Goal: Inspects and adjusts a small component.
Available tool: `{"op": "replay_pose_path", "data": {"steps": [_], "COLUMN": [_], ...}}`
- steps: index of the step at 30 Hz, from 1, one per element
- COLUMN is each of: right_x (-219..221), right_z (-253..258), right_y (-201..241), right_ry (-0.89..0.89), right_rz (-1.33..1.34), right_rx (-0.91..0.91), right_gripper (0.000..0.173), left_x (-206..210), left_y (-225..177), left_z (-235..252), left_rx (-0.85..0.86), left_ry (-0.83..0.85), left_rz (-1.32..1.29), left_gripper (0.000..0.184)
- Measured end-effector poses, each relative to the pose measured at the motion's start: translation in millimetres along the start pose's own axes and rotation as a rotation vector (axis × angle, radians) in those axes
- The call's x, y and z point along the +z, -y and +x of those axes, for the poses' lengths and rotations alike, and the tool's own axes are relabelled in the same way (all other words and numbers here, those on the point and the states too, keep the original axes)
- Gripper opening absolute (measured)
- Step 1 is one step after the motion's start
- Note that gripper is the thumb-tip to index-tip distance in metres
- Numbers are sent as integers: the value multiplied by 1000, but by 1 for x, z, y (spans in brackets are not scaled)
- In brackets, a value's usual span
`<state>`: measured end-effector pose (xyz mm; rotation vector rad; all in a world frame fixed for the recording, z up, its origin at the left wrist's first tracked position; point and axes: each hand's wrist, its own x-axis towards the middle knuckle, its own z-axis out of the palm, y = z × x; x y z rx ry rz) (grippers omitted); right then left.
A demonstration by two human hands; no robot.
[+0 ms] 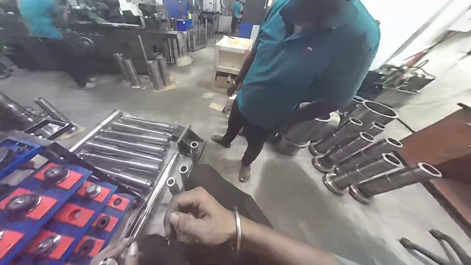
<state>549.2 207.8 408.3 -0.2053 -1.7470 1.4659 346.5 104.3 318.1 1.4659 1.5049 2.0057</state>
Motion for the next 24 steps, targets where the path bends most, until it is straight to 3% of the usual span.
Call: {"op": "replay_pose_path", "data": {"steps": [4, 7, 9, 11, 14, 16, 18, 19, 21, 23, 24], "right_x": [7, 27, 47, 63, 73, 68, 56, 50, 36, 15, 6], "right_z": [-4, -15, -29, -43, -59, -72, -86, -87, -75, -55, -44], "right_y": [-12, -31, -46, -52, -56, -66, -70, -67, -54, -42, -37], "right_ry": [37, 207, 294, 243, 52, -79, -150, -173, -131, -58, -55], "right_rz": [-308, -434, -369, -200, -71, -37, 49, 96, 211, 279, 253], "right_rx": [50, 261, 381, 441, 472, 522, 574, 592, 566, 500, 473], "right_gripper": [33, 80, 97, 85, 62, 58, 57, 50, 28, 17, 15], "left_x": [2, 2, 4, 4, 0, -7, -20, -29, -53, -80, -93], "left_y": [-13, -36, -49, -54, -54, -53, -57, -60, -73, -114, -147], "left_z": [-4, -8, -11, -12, -12, -5, 3, 6, 14, 22, 24], "left_rx": [-143, -359, -472, -444, -433, -432, -382, -327, -140, 3, -32], "left_ry": [5, -76, -100, 37, 343, 575, 669, 627, 418, 226, 157], "left_rz": [-295, -569, -662, -601, -108, 159, 218, 203, 80, -45, -46], "left_gripper": [24, 23, 25, 31, 66, 79, 79, 72, 42, 21, 22]}}
